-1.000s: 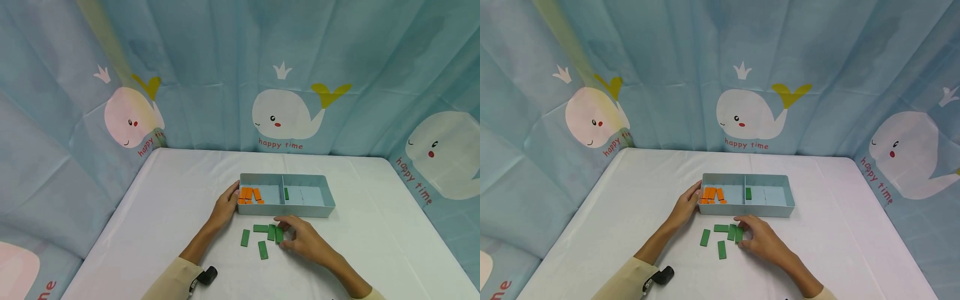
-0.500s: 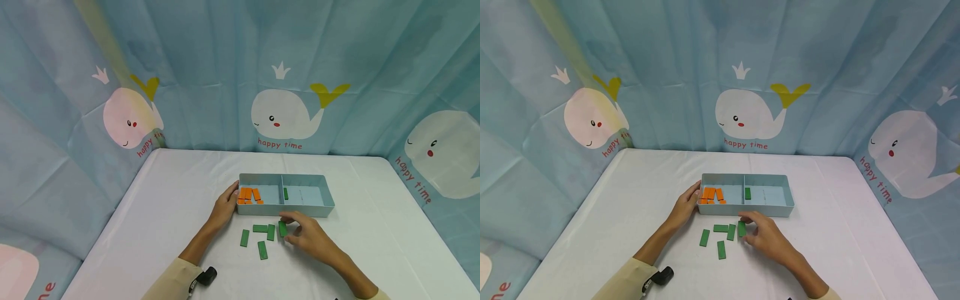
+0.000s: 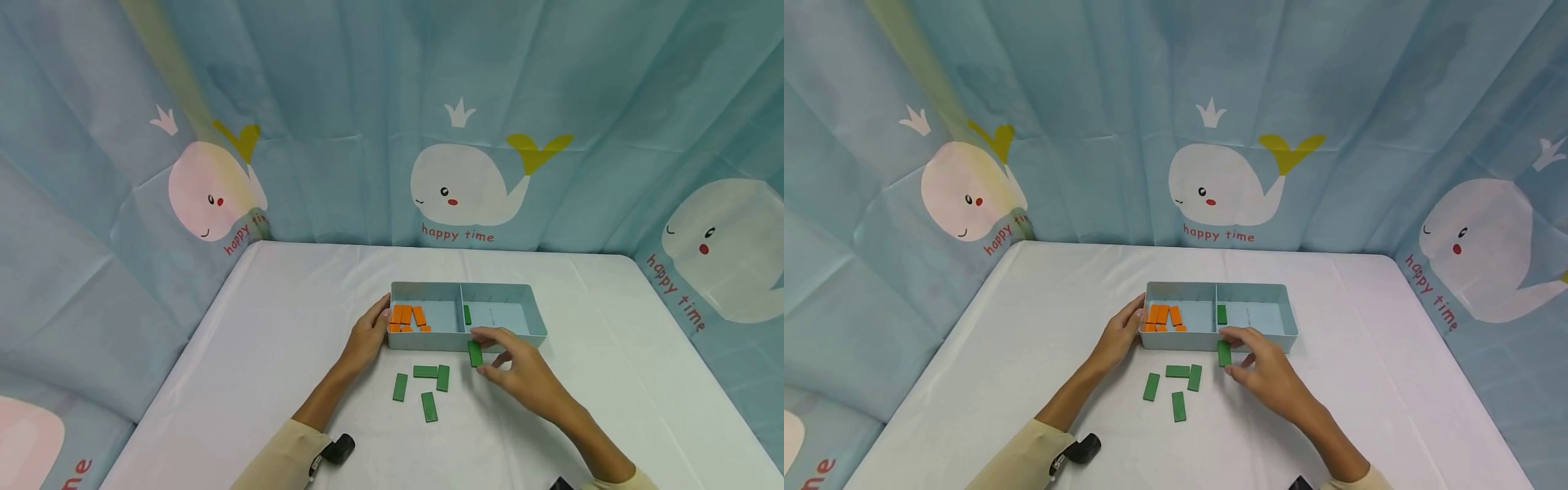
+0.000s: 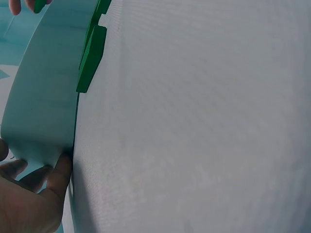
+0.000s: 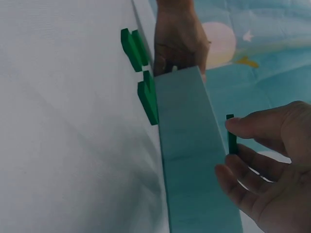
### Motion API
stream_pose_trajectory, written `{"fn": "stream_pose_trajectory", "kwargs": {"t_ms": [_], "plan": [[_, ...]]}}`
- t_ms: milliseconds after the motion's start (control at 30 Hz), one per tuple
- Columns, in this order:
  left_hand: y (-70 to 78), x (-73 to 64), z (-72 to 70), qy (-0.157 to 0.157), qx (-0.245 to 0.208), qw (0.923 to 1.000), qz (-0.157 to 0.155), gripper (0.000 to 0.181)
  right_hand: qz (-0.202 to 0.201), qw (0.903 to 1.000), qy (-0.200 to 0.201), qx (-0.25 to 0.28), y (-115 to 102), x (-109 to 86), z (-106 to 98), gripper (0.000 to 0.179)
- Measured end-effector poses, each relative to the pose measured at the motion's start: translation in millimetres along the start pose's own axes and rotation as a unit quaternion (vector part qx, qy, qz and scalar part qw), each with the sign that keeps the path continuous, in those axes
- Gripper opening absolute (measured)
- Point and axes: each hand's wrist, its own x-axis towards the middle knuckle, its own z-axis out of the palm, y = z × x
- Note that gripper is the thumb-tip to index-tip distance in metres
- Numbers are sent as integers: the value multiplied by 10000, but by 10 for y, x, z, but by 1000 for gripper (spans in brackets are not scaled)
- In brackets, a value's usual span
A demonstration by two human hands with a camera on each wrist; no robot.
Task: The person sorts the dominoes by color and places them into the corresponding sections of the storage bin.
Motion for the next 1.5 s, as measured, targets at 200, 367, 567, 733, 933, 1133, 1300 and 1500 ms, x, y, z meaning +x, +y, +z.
{"fn": "stream_pose_trajectory", "kwargs": {"t_ms": [200, 367, 567, 733, 933, 1133, 1300, 1500], "plan": [[-3, 2, -3, -21, -26, 10000, -56, 54, -78, 9999, 139, 49, 21, 41, -76, 65], [12, -7, 2, 10, -12, 10000, -62, 54, -72, 9998, 174, 54, 38, 70, -135, 66], [-1, -6, 6, -8, -1, 10000, -88, 55, -109, 9997, 226, -20, 76, 103, -191, 67], [-22, 4, 9, -7, -49, 10000, -79, 55, -205, 9993, 285, -90, 121, 143, -239, 67], [-37, 7, 11, -7, -36, 10000, -87, 56, -90, 9994, 300, -121, 166, 201, -277, 65], [-16, -9, 8, -41, -32, 9999, -121, 56, 89, 9996, 267, -25, 195, 249, -318, 63], [-15, -8, 11, -52, -107, 9999, -113, 56, 212, 9993, 288, -85, 215, 295, -364, 61], [-19, 1, 15, -25, -145, 9999, -82, 55, 330, 9991, 248, -124, 279, 346, -394, 62]]}}
